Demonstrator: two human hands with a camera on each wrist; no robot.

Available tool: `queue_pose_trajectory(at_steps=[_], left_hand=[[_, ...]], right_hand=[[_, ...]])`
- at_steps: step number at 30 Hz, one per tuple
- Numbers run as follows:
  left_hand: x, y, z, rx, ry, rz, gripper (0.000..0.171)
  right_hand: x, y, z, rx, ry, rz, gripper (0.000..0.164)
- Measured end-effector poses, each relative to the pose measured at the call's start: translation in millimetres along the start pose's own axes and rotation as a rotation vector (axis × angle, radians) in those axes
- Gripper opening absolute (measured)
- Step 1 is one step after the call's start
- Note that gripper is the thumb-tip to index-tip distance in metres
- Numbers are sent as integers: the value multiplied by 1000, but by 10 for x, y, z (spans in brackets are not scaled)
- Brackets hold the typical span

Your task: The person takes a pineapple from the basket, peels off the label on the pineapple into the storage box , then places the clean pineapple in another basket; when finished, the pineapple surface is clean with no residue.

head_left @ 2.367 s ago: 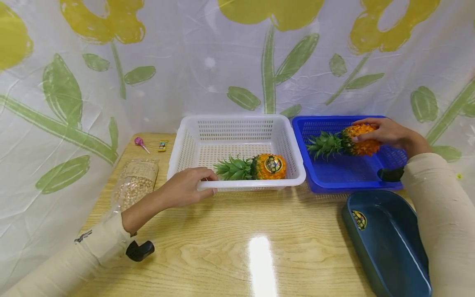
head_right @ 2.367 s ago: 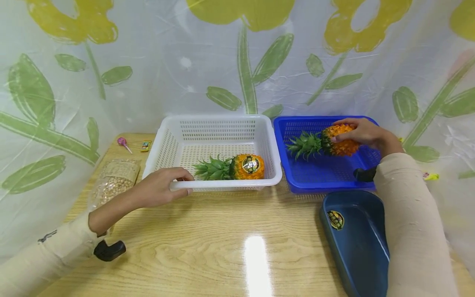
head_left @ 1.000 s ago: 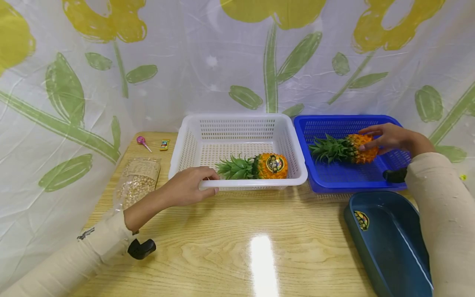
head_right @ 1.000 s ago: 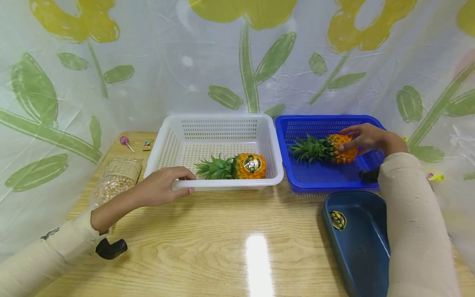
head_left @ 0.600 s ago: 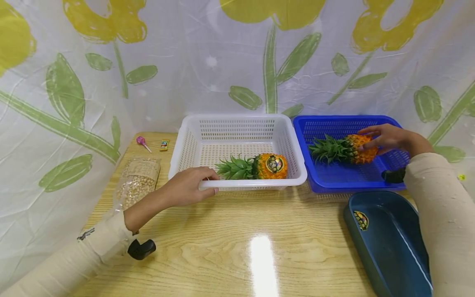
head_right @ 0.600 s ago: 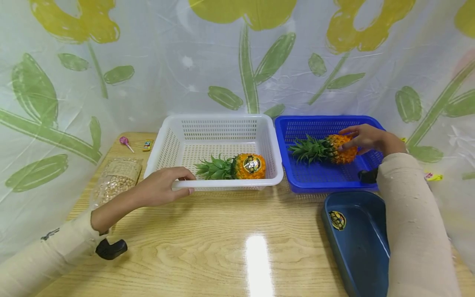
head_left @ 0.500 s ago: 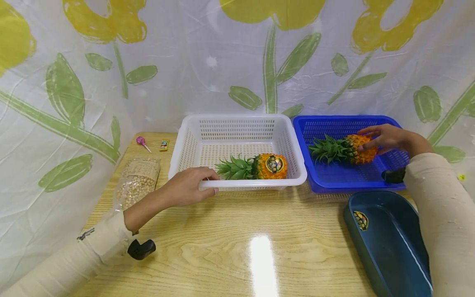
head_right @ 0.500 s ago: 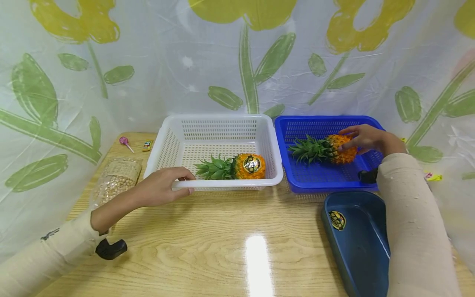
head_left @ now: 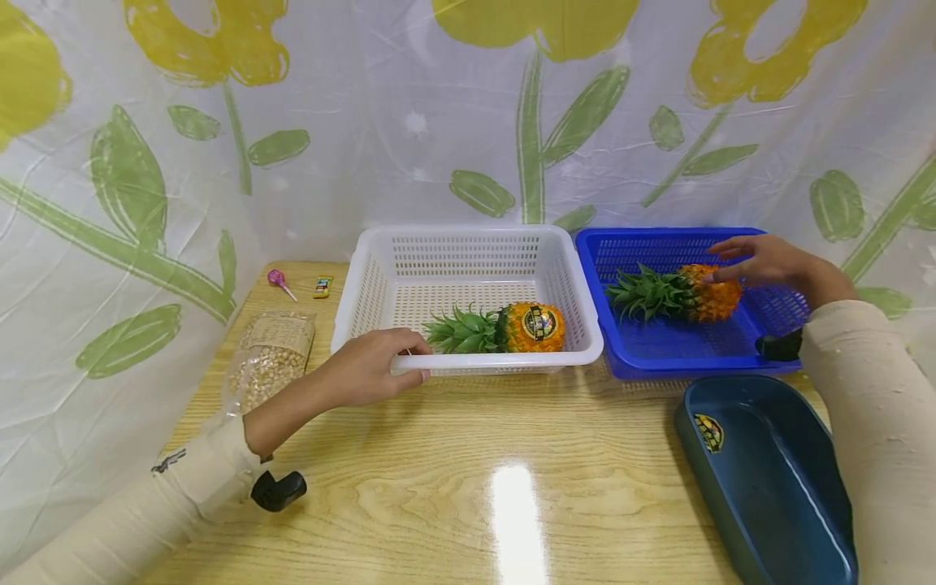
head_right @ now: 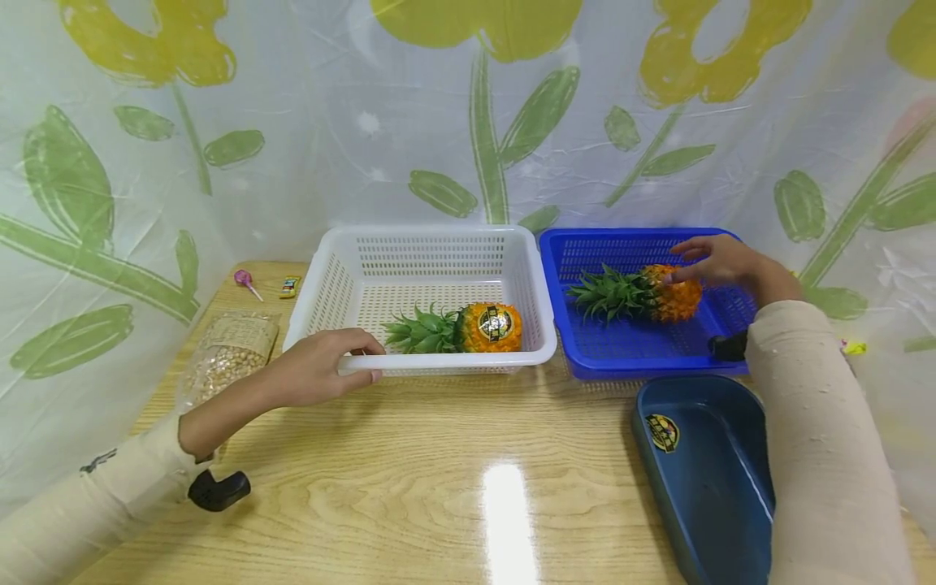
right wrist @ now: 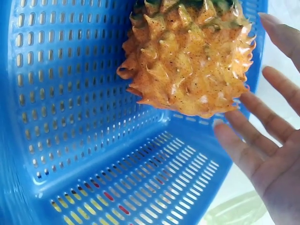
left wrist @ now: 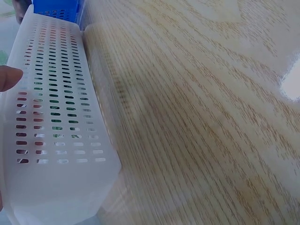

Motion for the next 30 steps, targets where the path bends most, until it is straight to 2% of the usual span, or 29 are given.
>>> queue_pose_trajectory(at_steps=[9,19,30], left_hand=[[-1,-8,3,-21,10,6,15],[-42,-44,-11,-52,9,12,19],[-134,-114,39,-68,-29,-56,36]], right_hand=[[-52,-76,79,-17,1,-36,76],[-153,-151,358,-25,-72,-80,71],[-196,-112,716,-45,-142,-79,64]])
Point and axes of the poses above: each hand's wrist, its own x-axis towards the middle knuckle, its own y-axis out of the palm, z = x × y, the point moved 6 cm from there along x, towards the middle knuckle, and after that the axes turned 2 degrees about x, right-handed, at the moved point
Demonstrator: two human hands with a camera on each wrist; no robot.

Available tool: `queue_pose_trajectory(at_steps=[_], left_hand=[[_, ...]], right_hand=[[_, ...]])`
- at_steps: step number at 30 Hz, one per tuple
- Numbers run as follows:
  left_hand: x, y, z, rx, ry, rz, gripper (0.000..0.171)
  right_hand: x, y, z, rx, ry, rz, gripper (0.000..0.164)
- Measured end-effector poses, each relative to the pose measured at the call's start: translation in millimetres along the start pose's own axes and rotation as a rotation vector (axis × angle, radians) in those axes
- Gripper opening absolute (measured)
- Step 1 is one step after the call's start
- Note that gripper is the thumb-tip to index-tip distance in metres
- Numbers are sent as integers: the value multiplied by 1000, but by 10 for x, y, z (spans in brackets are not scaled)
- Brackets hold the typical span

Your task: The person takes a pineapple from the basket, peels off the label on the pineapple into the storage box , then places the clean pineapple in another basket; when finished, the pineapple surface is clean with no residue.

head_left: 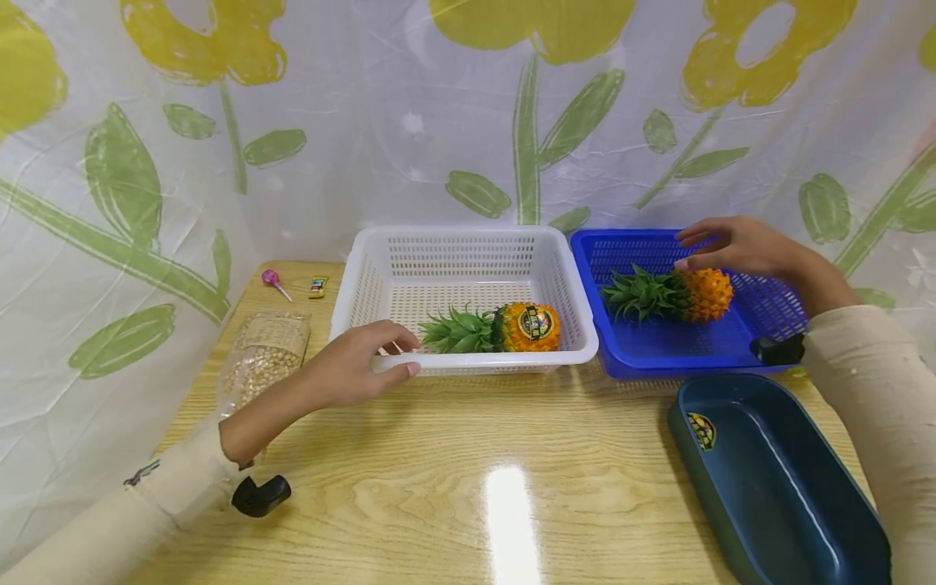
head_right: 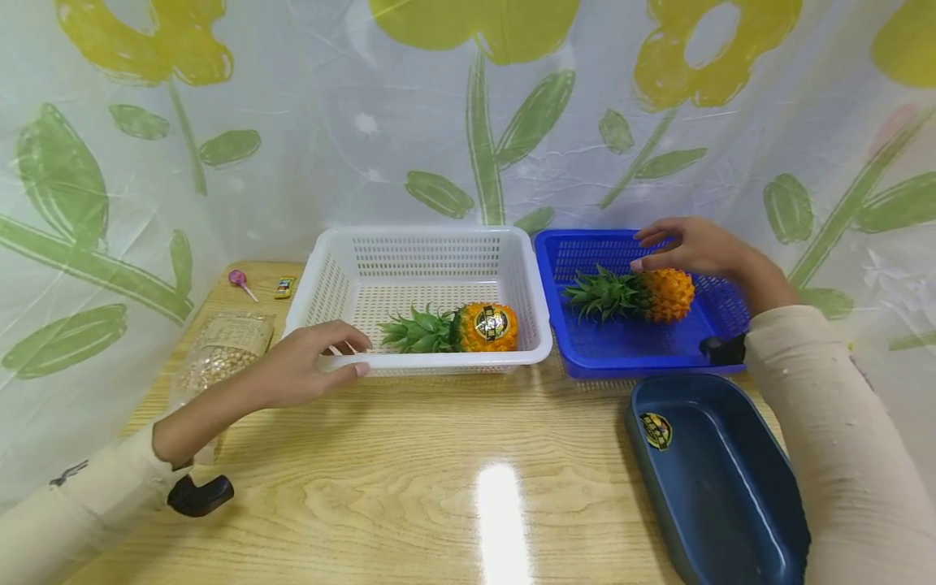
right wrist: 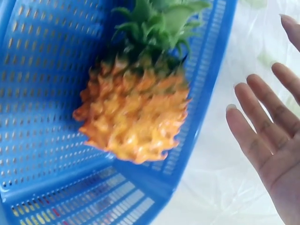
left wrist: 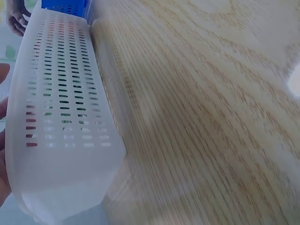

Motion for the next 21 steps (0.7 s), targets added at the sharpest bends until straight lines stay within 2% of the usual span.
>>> queue_pose_trajectory(at_steps=[6,15,21], left_hand=[[-76,-80,72,-33,-27,-64,42],[-174,-234,164,-28,-75,-204,44],[-213,-283,266,-6,-141,-229,52]], right_hand=[[20,75,225,5,-55,12,58],[46,210,541,27,-147,40,50],[18,290,808,47,-186,74,49]])
Point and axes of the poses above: each hand's wrist, its own x-axis towards the middle knuckle, its own y-axis out of the palm, z = x × y, the point moved 6 cm from there along x, towards the middle knuckle, and after that the axes turned 2 degrees about x, right-handed, at the moved point
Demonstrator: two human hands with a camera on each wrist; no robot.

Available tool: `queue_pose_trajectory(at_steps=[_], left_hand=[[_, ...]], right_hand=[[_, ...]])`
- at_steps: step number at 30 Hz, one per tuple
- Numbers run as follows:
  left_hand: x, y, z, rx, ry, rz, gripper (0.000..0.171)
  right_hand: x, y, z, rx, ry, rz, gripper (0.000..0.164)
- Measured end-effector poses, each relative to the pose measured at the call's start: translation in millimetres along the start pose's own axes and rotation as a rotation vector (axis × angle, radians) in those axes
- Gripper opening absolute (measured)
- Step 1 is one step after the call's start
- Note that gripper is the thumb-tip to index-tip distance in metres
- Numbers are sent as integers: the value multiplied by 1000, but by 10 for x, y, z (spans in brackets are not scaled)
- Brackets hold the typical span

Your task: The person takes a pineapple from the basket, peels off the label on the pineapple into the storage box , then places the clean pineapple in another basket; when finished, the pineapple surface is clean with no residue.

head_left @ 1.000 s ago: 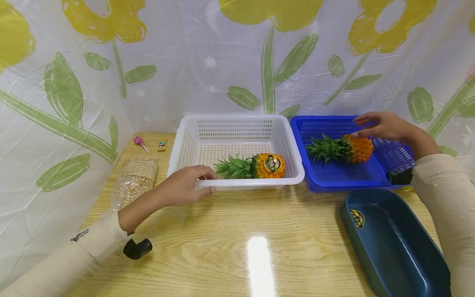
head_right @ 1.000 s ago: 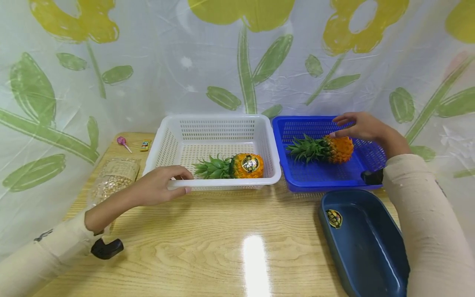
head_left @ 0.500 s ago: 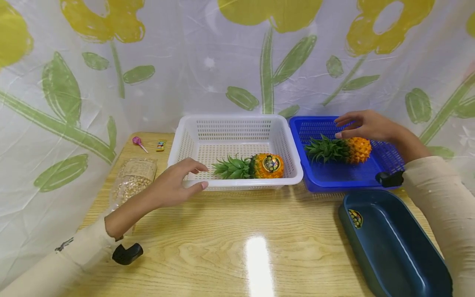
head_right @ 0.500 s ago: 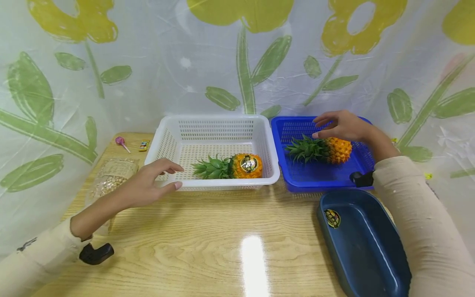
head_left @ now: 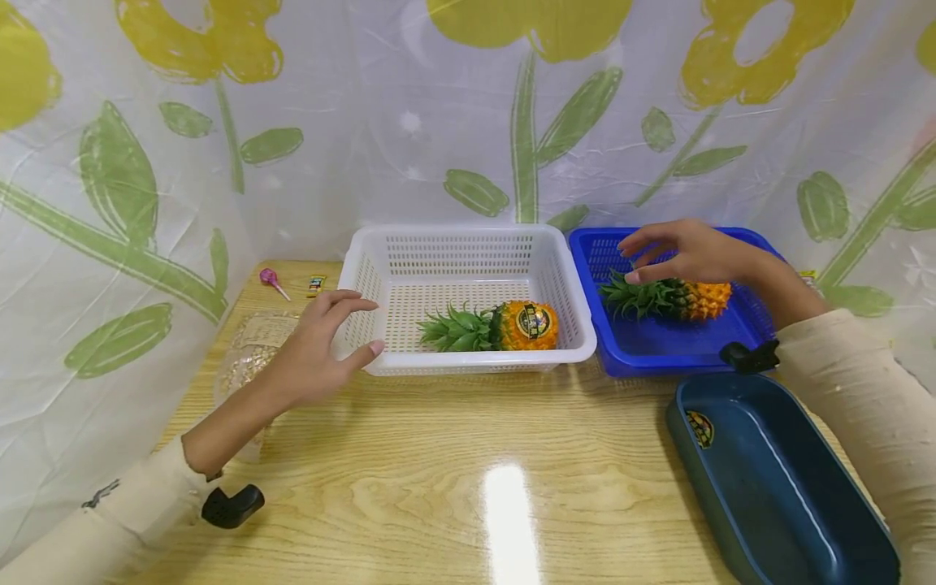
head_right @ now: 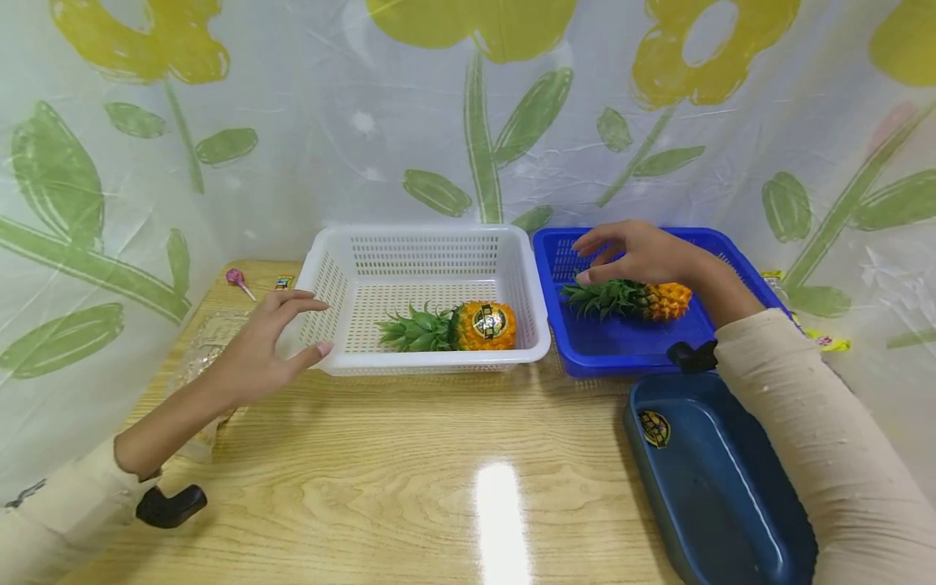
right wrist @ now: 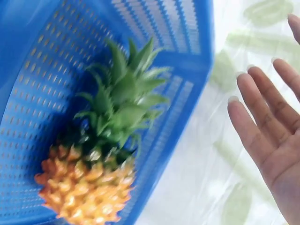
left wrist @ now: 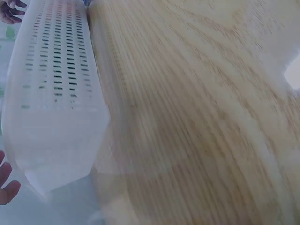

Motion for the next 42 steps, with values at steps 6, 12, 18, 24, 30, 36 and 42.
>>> queue_pose_trajectory(at_steps=[6,12,18,24,30,36,42], left_hand=[[-15,-6,159,-23,-89,9,62],[-14,23,283,-52,-134,27,74],[-9,81,388,-73,-184,104,85],[-3,130,467,-123,-201,162,88],[23,180,509,-233,-170,166,88],[23,211,507,-306,-167,197,89],[19,228,499,-322,-169,209,90]], right_hand=[[61,91,224,21,-23,36,50],[146,197,399,33,-42,93,55],[290,289,587,-6,-78,174,58],[468,372,824,-27,-126,246,61],[632,527,948,-41,-105,346,66],[764,715,972,-39,-48,464,74],[865,861,988,-52,-15,542,74]])
Point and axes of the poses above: each hand's wrist, its own x-axis towards the middle knuckle, its own y-axis out of the palm, z = x × y, the point moved 6 cm from there along x, towards the middle knuckle, and after that the axes turned 2 degrees about x, right-handed, at the moved point
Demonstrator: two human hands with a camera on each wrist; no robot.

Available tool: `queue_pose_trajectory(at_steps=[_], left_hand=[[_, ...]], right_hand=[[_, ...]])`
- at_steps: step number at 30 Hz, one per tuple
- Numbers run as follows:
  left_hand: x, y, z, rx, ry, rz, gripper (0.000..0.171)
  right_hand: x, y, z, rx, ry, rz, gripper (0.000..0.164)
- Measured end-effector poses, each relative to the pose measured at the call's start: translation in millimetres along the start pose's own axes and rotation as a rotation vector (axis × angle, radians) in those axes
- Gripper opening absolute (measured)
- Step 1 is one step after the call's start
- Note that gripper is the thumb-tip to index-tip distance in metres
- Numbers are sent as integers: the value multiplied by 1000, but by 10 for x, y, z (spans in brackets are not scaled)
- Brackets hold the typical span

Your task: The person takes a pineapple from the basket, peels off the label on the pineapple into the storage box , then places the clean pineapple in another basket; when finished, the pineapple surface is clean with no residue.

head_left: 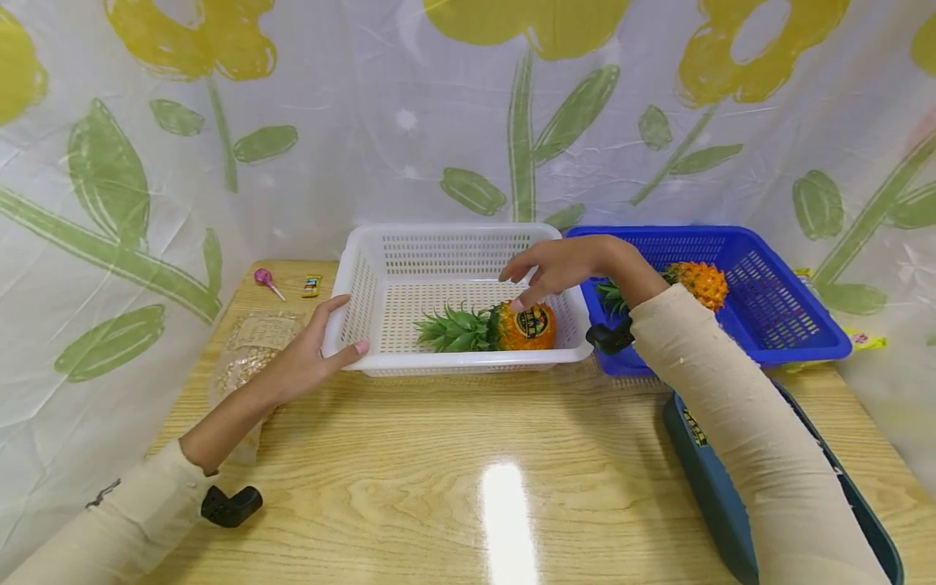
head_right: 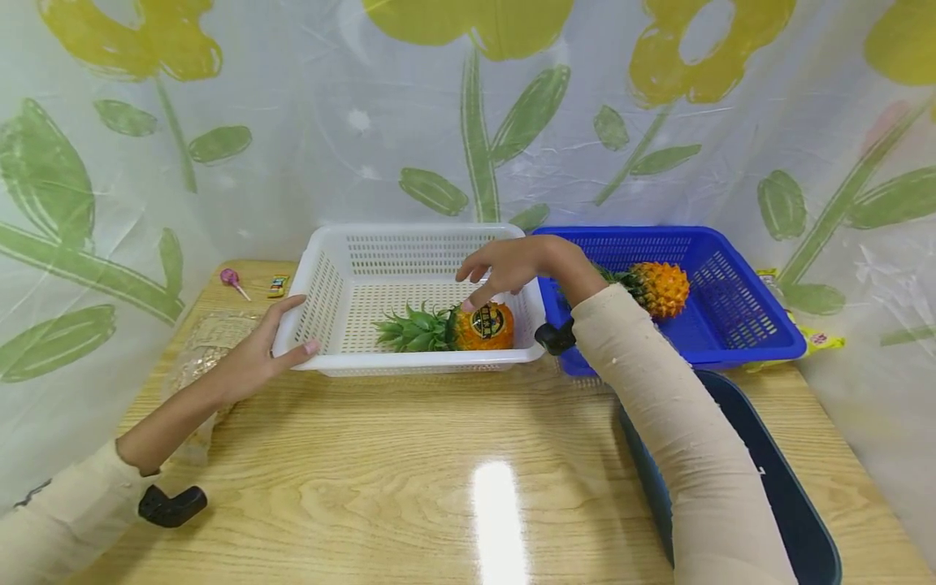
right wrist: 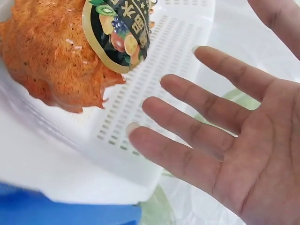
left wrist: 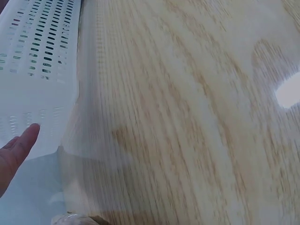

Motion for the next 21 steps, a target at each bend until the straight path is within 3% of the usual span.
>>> queue_pose_trajectory(at_steps=[8,21], left_hand=[[0,16,13,-10,-5,1,89],[-14,15,-15,-36,3,0,90]], right_hand=[[183,102,-90,36,72,72,77],[270,205,-87,56,129,134,71]])
Point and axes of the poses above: each hand's wrist, its own x-axis towards the middle knuckle, its own y-axis out of the palm, z = x × y, the point moved 6 cm from there along x, towards the middle knuckle, and after that the axes turned 2 degrees about x, right-handed, at the moved point
